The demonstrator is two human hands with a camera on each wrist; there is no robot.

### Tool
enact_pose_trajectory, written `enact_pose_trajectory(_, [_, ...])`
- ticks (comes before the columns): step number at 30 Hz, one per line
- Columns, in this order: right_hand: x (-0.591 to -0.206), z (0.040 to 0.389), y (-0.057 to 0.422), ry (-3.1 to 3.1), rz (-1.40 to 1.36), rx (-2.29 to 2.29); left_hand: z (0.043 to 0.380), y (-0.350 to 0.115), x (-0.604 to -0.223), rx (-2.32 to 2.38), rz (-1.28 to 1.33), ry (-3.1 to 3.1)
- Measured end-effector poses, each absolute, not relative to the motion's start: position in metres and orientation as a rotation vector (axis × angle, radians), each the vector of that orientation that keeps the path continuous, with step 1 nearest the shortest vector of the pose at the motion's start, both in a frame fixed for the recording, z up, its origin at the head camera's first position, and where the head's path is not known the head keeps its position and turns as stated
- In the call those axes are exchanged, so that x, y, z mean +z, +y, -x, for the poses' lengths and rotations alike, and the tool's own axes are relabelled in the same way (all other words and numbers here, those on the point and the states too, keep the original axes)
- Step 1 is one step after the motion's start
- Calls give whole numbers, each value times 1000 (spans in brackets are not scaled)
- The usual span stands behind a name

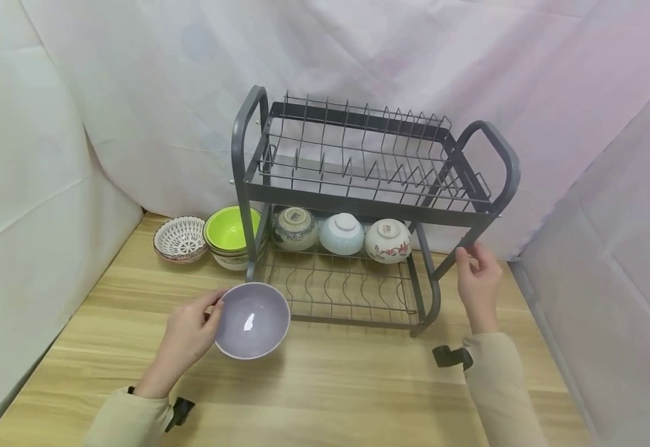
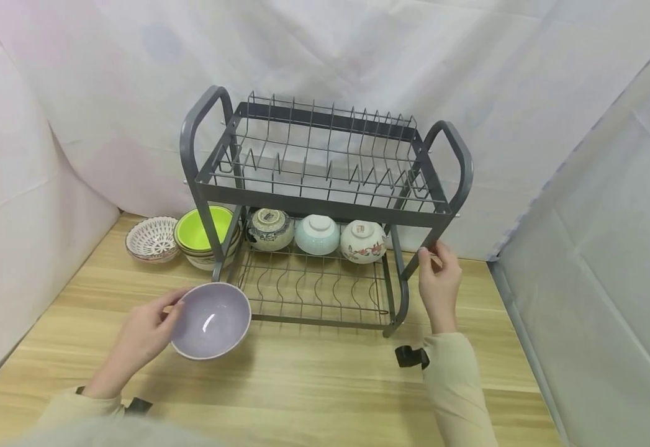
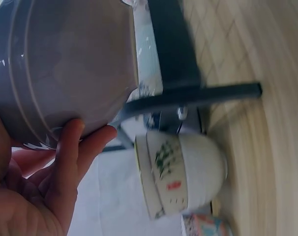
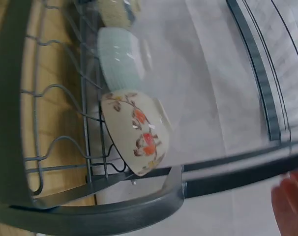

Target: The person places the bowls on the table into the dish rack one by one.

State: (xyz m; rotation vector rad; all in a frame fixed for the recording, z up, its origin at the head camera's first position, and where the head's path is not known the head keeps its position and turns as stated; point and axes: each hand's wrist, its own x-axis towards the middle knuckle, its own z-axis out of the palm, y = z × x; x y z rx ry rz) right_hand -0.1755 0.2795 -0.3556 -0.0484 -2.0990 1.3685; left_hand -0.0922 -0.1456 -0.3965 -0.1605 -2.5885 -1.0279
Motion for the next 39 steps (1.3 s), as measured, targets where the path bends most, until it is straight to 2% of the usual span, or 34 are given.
enact_pose_trajectory(5, [-357, 155, 258, -2010, -196, 1006, 94, -129, -402, -1095, 222, -2609])
enact_pose_trajectory(14, [-368, 116, 192, -1944, -1146, 595, 98, -101, -410, -1127, 348, -2648])
enact_pose_trajectory(18, [-381, 94, 169, -2080, -1410, 410, 99, -91, -411, -1149, 400, -2651])
enact_pose_trajectory(26, [-400, 78, 155, -2137, -1608, 200, 97, -78, -411, -1127, 441, -2689])
enact_pose_trajectory(39, [-405, 75, 159, -2095, -1623, 218, 102, -69, -411, -1266, 527, -2723])
